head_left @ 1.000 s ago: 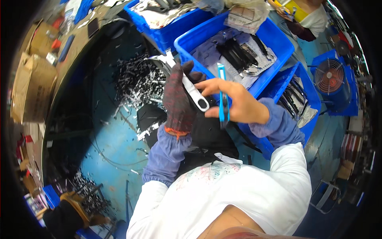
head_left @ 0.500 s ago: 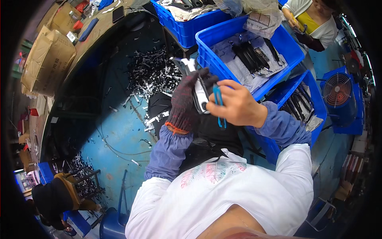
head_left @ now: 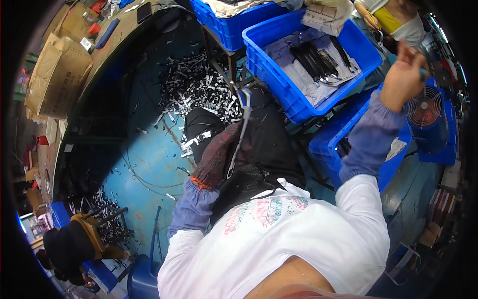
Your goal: The person deburrs and cleans metal components using a deburring tool, then places them into blue plastic bins padded with newspaper.
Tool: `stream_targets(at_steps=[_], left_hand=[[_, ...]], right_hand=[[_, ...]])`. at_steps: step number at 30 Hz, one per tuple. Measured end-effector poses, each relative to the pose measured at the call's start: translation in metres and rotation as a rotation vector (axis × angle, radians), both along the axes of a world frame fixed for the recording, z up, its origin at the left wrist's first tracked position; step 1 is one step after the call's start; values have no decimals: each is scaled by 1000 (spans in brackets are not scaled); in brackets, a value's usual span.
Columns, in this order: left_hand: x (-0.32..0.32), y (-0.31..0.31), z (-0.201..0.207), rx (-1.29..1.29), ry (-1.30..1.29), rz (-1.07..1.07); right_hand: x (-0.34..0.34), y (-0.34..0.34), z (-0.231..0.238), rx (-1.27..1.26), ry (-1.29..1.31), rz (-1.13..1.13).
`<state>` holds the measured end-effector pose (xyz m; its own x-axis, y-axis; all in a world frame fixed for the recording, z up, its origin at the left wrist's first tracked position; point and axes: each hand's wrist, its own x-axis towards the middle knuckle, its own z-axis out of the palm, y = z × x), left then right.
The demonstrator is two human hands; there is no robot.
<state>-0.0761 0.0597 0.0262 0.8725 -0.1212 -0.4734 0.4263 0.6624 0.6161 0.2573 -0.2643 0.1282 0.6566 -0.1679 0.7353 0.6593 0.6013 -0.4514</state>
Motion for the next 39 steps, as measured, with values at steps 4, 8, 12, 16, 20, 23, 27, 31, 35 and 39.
stream_targets(at_steps=[4,8,12,16,20,23,27,31,35,39], left_hand=[[-2,1,2,144,-43,257],[11,-7,27,250,-212,351],[13,-14,34,324,-323,396],[18,-23,39,353,-393,450],[19,-24,38,318,-387,475],[19,-28,39,348,-370,496],[21,-29,34,362,-487,527],[24,-33,31,361,-511,540],[27,-33,30,646,-570,556],[29,-38,28,676,-595,605]], right_hand=[[-140,120,-55,-858,426,614],[-182,143,-78,-1196,317,464],[-203,160,-61,-890,176,250],[-210,167,-53,-773,102,228],[-219,169,-50,-670,363,401],[-219,168,-52,-646,386,429],[-219,168,-46,-633,371,454],[-222,169,-45,-561,457,474],[-224,168,-47,-477,468,476],[-223,166,-45,-485,467,479]])
